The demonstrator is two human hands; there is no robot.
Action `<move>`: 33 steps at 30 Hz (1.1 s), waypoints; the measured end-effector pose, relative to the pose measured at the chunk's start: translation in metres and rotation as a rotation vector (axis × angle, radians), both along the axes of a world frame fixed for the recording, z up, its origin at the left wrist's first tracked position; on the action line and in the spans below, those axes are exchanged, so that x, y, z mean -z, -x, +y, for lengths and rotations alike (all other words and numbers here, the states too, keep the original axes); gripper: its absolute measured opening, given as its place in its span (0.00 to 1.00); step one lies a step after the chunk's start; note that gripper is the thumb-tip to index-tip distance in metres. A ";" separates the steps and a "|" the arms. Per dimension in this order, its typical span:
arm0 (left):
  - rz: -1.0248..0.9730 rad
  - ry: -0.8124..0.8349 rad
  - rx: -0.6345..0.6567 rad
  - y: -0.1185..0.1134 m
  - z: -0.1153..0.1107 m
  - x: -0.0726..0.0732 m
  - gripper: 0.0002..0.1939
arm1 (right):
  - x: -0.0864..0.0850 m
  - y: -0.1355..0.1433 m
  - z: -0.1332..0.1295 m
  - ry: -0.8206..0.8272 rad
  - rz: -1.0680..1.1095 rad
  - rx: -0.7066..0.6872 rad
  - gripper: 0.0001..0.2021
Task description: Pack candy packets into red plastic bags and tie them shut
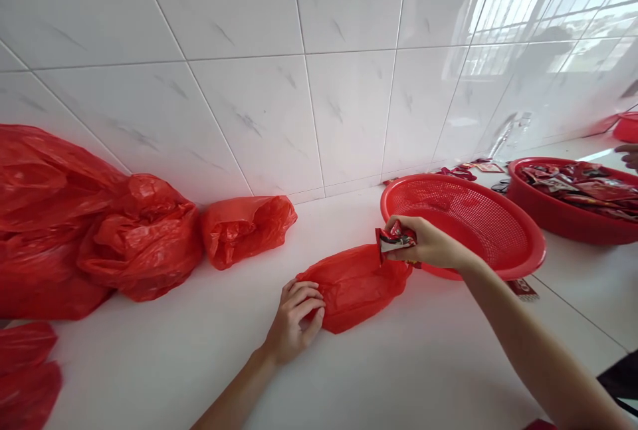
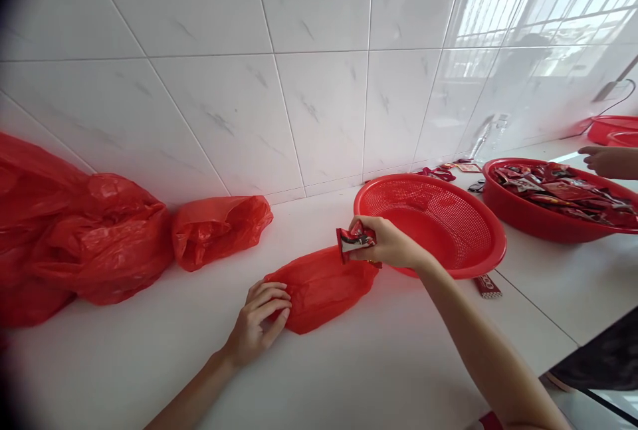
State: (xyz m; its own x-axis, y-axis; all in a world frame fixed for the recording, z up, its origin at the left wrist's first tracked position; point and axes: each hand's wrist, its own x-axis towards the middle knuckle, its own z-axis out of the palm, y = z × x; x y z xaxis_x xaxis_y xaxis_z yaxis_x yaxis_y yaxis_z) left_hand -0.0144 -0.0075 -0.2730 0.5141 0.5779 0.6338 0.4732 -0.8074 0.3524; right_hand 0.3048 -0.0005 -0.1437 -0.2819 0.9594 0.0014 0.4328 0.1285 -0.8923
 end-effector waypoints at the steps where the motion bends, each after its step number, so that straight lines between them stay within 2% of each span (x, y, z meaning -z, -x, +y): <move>1: -0.001 0.000 0.000 0.000 0.000 0.000 0.08 | 0.007 0.002 0.000 -0.001 0.015 0.034 0.15; 5: -0.004 0.004 -0.010 -0.001 -0.001 -0.002 0.09 | 0.025 -0.002 -0.003 -0.133 -0.098 0.131 0.14; 10: -0.003 -0.004 -0.020 -0.001 -0.001 -0.002 0.09 | 0.026 -0.012 -0.017 -0.326 -0.439 0.243 0.11; 12: -0.002 -0.021 -0.029 -0.002 -0.002 -0.002 0.09 | 0.025 -0.009 -0.022 -0.394 -0.488 0.285 0.10; 14: -0.014 -0.043 -0.032 -0.004 -0.004 -0.004 0.08 | 0.027 -0.001 -0.027 -0.408 -0.356 0.270 0.10; 16: -0.044 -0.063 -0.027 -0.008 -0.008 -0.009 0.07 | 0.031 0.012 -0.028 -0.310 -0.098 0.164 0.13; 18: -0.087 -0.076 -0.036 -0.015 -0.013 -0.019 0.07 | 0.038 0.028 -0.028 -0.172 0.121 0.039 0.16; 20: -0.127 -0.057 -0.084 -0.023 -0.019 -0.032 0.08 | 0.046 0.043 -0.026 -0.118 0.210 0.001 0.16; 22: -0.167 0.070 -0.113 -0.032 -0.023 -0.046 0.10 | 0.053 0.057 -0.024 -0.141 0.179 0.018 0.13; 25: -0.280 0.480 -0.042 -0.046 -0.023 -0.058 0.22 | 0.062 0.069 -0.023 -0.186 0.035 0.003 0.07; 28: -0.404 0.805 0.004 -0.055 -0.016 -0.055 0.22 | 0.071 0.073 -0.023 -0.169 0.006 -0.020 0.08; 33: -0.483 1.066 -0.034 -0.058 -0.006 -0.047 0.19 | 0.082 0.072 -0.024 -0.032 0.177 -0.033 0.14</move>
State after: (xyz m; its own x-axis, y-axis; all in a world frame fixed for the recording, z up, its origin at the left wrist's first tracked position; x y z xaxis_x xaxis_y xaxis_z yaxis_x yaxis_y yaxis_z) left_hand 0.0438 -0.0138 -0.2263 0.3269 0.9435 -0.0546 0.1207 0.0157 0.9926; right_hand 0.2328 -0.0247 -0.2256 -0.3060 0.9483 0.0844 0.2645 0.1698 -0.9493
